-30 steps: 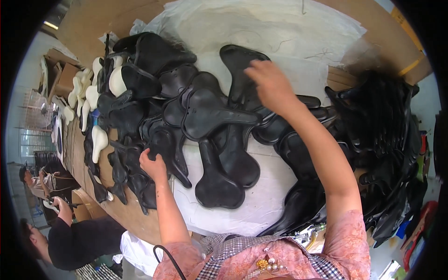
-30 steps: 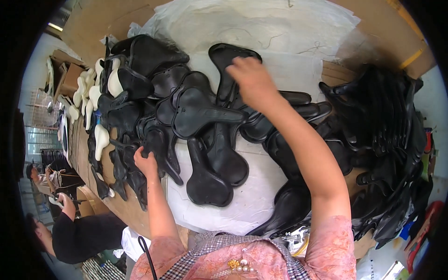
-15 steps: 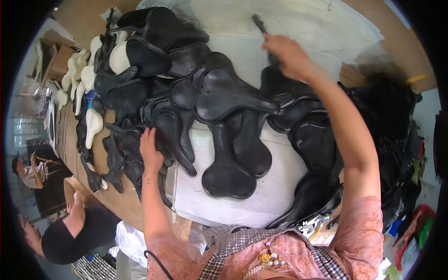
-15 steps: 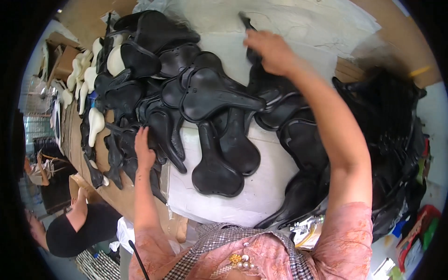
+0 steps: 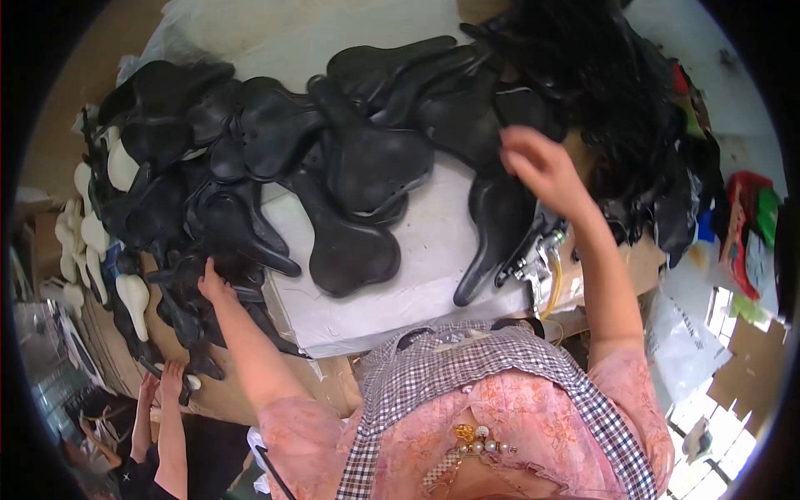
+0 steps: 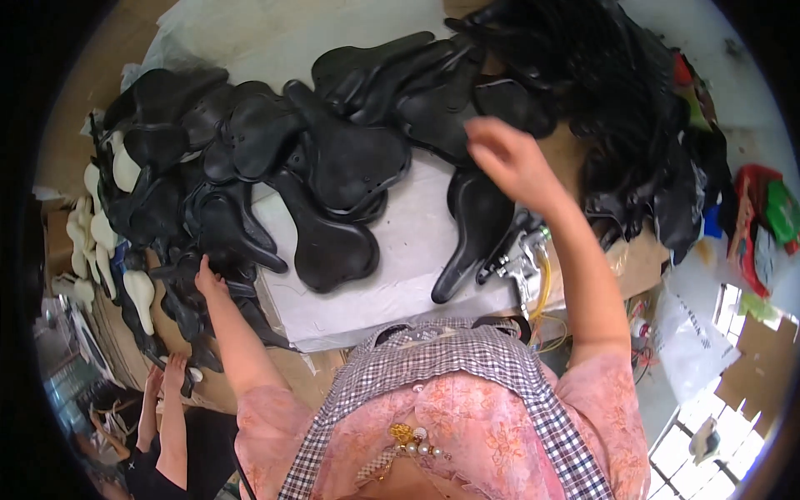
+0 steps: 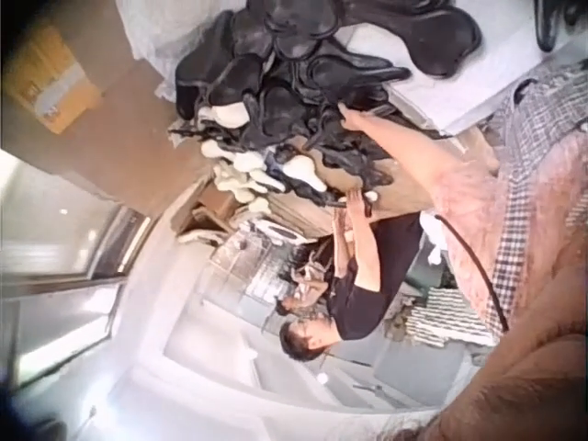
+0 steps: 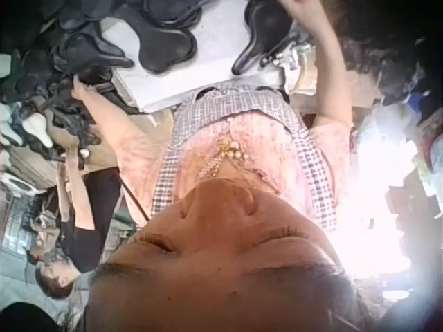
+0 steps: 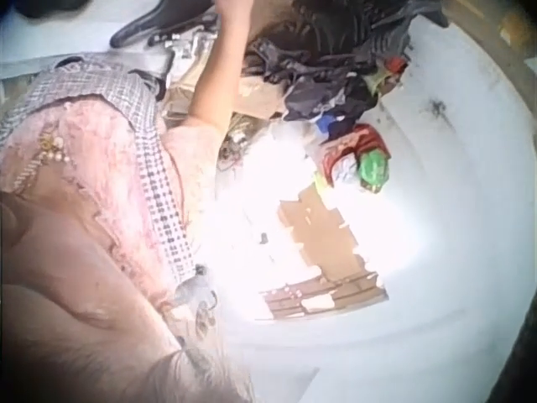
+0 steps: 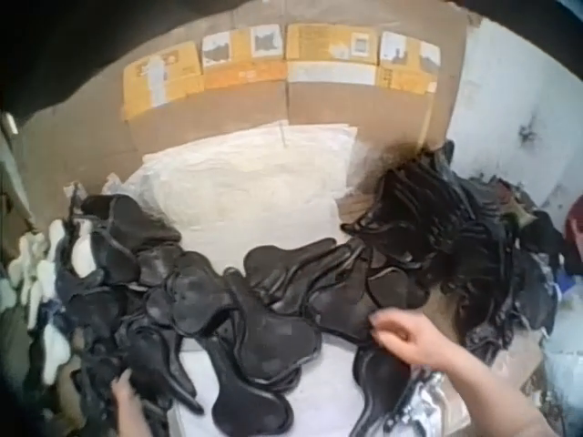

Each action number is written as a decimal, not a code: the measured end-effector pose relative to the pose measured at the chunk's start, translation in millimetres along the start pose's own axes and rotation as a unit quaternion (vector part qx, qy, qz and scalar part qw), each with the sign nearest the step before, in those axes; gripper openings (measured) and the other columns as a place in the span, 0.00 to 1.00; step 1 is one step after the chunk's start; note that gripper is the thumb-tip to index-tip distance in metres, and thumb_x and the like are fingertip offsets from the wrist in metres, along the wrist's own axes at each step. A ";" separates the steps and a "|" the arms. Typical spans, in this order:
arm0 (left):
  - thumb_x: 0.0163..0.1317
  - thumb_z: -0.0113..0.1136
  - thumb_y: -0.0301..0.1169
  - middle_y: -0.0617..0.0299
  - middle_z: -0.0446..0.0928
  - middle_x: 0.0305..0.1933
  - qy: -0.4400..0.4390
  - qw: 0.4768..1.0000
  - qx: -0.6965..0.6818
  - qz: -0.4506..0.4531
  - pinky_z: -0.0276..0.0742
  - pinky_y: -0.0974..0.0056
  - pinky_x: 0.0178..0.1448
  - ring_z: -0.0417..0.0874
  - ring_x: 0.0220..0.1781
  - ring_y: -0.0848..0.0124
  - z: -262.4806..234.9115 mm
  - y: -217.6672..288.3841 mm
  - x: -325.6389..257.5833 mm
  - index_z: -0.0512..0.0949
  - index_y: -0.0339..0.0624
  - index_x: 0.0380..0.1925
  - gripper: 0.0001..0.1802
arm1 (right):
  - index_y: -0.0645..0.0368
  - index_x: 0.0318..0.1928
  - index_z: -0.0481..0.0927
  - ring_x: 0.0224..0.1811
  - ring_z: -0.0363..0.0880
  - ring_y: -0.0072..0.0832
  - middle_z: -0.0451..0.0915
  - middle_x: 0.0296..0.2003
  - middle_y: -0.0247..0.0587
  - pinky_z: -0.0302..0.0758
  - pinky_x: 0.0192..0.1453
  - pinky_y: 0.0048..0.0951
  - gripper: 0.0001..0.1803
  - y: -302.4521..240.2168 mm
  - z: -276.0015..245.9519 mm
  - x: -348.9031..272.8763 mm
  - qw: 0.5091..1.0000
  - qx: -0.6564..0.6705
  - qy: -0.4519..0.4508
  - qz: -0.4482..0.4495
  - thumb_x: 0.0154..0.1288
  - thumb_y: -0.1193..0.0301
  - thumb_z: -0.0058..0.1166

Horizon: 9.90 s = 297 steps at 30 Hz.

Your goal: Organizing, stacking, and cleaning black bicycle seat components on a factory workbench.

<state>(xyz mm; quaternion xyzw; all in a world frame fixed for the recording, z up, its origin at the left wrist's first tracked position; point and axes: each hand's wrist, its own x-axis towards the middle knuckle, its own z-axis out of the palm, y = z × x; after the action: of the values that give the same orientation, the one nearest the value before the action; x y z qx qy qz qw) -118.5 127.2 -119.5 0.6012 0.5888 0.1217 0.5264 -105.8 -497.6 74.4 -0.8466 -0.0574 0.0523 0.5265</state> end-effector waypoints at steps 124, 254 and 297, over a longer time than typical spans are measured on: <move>0.58 0.61 0.24 0.57 0.76 0.44 -0.308 0.921 -0.221 0.085 0.76 0.64 0.29 0.79 0.35 0.66 193.0 96.3 -146.9 0.64 0.36 0.58 0.27 | 0.65 0.57 0.71 0.31 0.77 0.18 0.80 0.34 0.36 0.75 0.39 0.21 0.27 -179.6 -31.2 -85.9 0.996 0.067 -0.045 -0.040 0.55 0.82 0.58; 0.55 0.62 0.21 0.57 0.79 0.42 -0.618 0.783 0.045 0.052 0.74 0.65 0.50 0.80 0.42 0.69 160.4 75.0 -195.5 0.74 0.32 0.47 0.18 | 0.66 0.62 0.65 0.38 0.77 0.22 0.78 0.39 0.38 0.74 0.44 0.26 0.31 -129.4 14.3 -174.2 0.985 0.148 -0.041 0.074 0.58 0.75 0.59; 0.52 0.65 0.35 0.52 0.78 0.38 -0.476 0.730 0.247 0.423 0.76 0.61 0.41 0.80 0.37 0.62 205.8 20.9 -179.1 0.75 0.34 0.50 0.25 | 0.61 0.61 0.67 0.39 0.77 0.19 0.79 0.37 0.36 0.74 0.44 0.22 0.31 -109.3 9.3 -129.3 0.982 0.168 -0.009 0.079 0.57 0.76 0.62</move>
<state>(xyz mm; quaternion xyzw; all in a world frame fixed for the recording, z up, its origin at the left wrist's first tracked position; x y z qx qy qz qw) 1.7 -118.1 -104.2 0.8760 -0.0454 -0.1203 0.4648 -239.5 -461.1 172.0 -0.7472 0.0147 0.1103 0.6552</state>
